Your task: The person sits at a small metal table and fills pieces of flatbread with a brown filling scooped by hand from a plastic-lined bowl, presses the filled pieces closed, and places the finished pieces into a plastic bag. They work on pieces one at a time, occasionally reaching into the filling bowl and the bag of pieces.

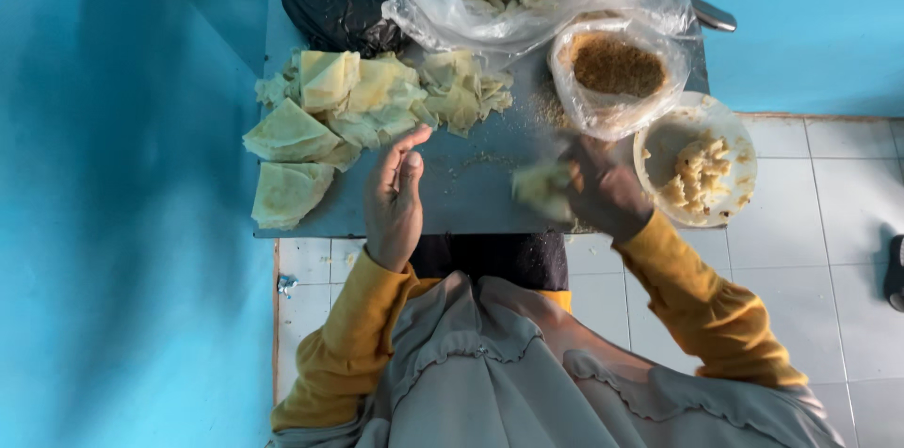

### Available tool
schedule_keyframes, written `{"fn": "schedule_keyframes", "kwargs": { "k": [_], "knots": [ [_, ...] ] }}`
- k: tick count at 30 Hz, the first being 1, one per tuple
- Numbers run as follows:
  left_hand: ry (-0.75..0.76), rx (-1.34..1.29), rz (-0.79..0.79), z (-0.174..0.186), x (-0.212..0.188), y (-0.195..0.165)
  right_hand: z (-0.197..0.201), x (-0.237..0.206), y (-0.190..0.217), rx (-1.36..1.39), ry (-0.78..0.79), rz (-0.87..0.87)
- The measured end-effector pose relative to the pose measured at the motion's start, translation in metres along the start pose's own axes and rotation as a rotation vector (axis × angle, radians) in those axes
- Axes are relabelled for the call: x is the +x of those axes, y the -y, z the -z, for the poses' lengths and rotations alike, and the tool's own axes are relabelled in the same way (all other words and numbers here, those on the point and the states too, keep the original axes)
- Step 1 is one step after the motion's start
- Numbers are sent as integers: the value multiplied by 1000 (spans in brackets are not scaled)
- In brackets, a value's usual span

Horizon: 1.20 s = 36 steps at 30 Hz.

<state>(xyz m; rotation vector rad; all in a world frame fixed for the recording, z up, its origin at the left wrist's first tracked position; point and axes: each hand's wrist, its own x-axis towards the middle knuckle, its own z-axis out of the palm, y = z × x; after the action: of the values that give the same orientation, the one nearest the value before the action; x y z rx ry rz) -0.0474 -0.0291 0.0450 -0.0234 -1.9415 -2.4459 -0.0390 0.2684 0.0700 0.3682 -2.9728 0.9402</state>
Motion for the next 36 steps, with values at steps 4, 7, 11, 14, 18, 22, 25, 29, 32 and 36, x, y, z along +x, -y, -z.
{"fn": "schedule_keyframes", "kwargs": {
  "k": [4,7,11,14,18,22,25,29,32,36],
  "knots": [
    [81,-262,-35,-20,-11,36,4,1,10,420,-211,12],
    [109,-679,111,-52,-12,51,-20,-3,35,653,-166,-48],
    [162,-824,158,-75,-34,46,-46,-7,70,313,-81,-94],
    [129,-802,178,-62,-33,39,-43,-15,86,209,-66,-107],
    [193,-1144,281,-50,-33,37,-25,2,76,1127,214,174],
    [172,-972,301,-51,-46,33,-17,17,57,807,180,-20],
    [94,-857,285,-51,-48,25,-16,17,56,530,22,254],
    [-37,-912,306,-47,-48,19,-19,4,71,93,-348,343],
    [-41,-869,290,-47,-47,27,-34,-3,84,-48,-267,509],
    [-40,-661,276,-49,-49,52,-49,4,73,328,-192,243]
  ]
}}
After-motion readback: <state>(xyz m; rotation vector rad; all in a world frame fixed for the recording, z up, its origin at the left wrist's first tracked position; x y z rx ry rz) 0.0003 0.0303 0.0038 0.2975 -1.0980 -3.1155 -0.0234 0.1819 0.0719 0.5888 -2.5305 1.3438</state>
